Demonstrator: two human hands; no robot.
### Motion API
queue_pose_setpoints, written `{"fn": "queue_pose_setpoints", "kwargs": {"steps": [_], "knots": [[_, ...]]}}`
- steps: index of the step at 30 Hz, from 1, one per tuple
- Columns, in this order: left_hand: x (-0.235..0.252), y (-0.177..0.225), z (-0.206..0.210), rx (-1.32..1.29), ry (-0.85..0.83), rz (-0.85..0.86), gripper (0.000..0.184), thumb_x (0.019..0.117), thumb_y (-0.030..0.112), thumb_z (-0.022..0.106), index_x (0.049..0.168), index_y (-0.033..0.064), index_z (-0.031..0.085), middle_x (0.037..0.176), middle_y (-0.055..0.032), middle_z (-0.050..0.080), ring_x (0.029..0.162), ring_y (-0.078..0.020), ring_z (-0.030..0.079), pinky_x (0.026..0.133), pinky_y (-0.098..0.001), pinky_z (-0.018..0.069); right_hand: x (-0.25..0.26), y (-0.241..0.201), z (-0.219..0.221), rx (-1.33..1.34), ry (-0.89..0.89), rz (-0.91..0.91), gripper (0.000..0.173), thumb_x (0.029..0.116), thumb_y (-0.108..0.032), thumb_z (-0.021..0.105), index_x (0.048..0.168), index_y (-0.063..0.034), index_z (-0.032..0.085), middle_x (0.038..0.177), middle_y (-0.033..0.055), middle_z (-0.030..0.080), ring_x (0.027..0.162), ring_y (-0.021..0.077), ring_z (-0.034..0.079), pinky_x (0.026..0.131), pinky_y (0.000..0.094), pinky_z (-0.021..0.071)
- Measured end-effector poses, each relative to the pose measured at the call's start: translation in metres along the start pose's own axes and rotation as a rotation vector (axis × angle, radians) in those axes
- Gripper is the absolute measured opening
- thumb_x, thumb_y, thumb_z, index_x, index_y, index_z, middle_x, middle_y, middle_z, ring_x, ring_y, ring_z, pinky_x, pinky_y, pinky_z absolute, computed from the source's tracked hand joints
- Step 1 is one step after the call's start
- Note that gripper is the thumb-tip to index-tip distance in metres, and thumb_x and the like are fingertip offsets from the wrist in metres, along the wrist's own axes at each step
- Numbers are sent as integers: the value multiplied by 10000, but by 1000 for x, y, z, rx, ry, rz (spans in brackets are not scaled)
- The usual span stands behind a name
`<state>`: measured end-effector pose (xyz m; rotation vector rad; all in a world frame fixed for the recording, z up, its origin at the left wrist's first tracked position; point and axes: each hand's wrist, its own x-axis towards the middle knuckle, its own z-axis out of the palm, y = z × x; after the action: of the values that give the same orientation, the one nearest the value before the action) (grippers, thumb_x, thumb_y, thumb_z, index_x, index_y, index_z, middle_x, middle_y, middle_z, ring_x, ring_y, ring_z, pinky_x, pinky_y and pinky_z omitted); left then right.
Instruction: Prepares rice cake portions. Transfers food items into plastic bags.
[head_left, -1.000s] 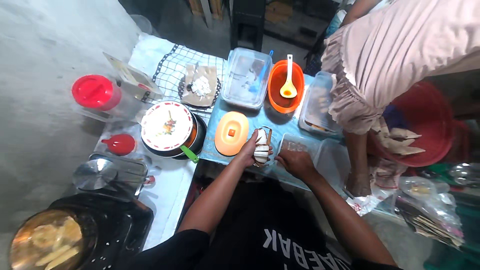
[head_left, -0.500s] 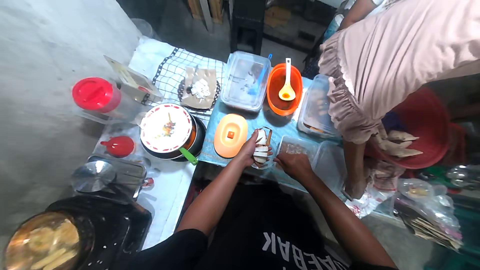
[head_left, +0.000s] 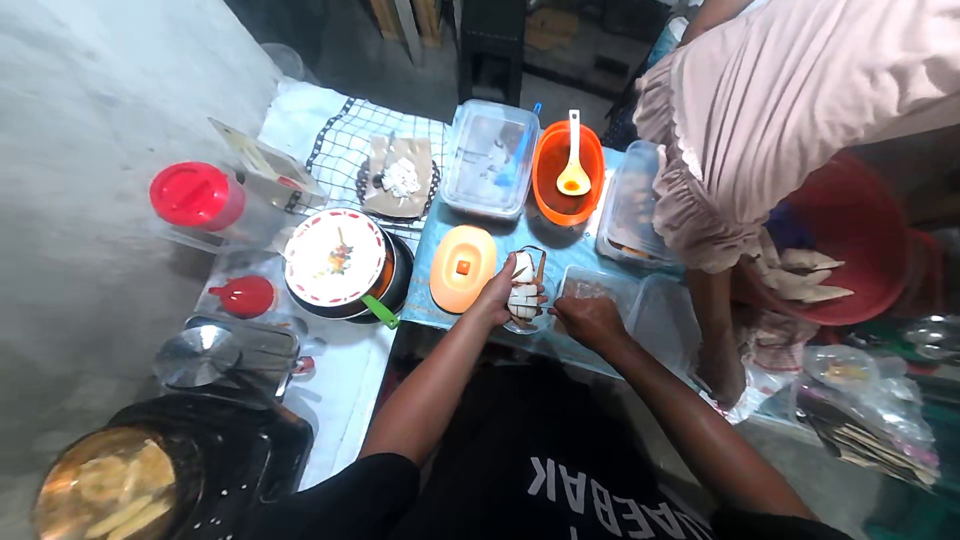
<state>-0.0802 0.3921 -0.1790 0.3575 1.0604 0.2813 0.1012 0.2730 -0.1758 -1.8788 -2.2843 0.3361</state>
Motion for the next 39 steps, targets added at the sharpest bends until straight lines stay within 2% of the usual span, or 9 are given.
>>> {"fn": "queue_pose_setpoints", "kwargs": {"steps": [3,17,22,24,27,30,32,35,39], "knots": [[-3,0,-2,21,5,-3,778,1003,735,281,1367,96,534,1069,-175,711,928,-317,712,800,-501,597,2,-2,2,-5,-78,32,361,1080,-368,501,934,-93,684,766,103,698,689,316,713,578,520,556],[-1,-5,-7,14,9,15,768,1005,732,287,1368,100,529,1054,-177,711,929,-323,712,821,-510,596,6,-4,5,-42,-165,51,370,1083,-376,484,924,-99,670,727,106,682,672,323,704,577,516,539],[-3,-4,-8,3,-24,0,786,997,749,267,1369,105,522,1065,-187,706,925,-329,710,811,-512,594,13,0,0,22,-307,85,398,1096,-407,443,985,-102,673,792,126,707,782,343,725,670,553,555],[-3,-4,-8,-29,-18,-9,787,994,754,265,1361,108,525,1067,-181,703,926,-322,708,798,-502,595,13,3,3,42,-281,71,402,1097,-413,443,988,-107,680,823,115,717,796,331,729,680,550,564],[3,-6,-8,-76,40,65,780,995,745,292,1379,106,521,1079,-177,704,938,-313,707,795,-479,598,13,4,3,91,-220,85,419,1084,-442,469,1026,-119,729,952,93,742,892,302,733,752,540,583],[12,-15,-12,-49,142,209,791,989,752,321,1423,115,499,1109,-193,703,931,-337,713,792,-518,602,14,4,3,160,-312,171,486,1077,-515,430,1100,-140,738,1076,86,739,1014,294,713,859,555,558],[13,-21,-11,30,247,314,755,995,746,321,1454,168,475,1129,-176,703,919,-325,717,762,-519,606,14,3,1,180,-365,218,507,1073,-538,419,1113,-145,737,1085,95,733,1041,302,704,883,575,549],[18,-27,-13,147,365,449,732,991,744,354,1476,210,470,1196,-150,681,991,-300,696,809,-530,591,14,2,-6,139,-379,273,525,1064,-552,409,1098,-149,744,1072,96,741,1042,300,706,885,576,542],[16,-31,-11,233,438,531,703,1025,691,330,1465,165,485,1227,-156,664,1071,-289,672,898,-537,566,10,-1,-19,49,-408,372,521,1065,-509,426,1075,-91,736,1067,145,746,1072,347,701,921,593,528]]}}
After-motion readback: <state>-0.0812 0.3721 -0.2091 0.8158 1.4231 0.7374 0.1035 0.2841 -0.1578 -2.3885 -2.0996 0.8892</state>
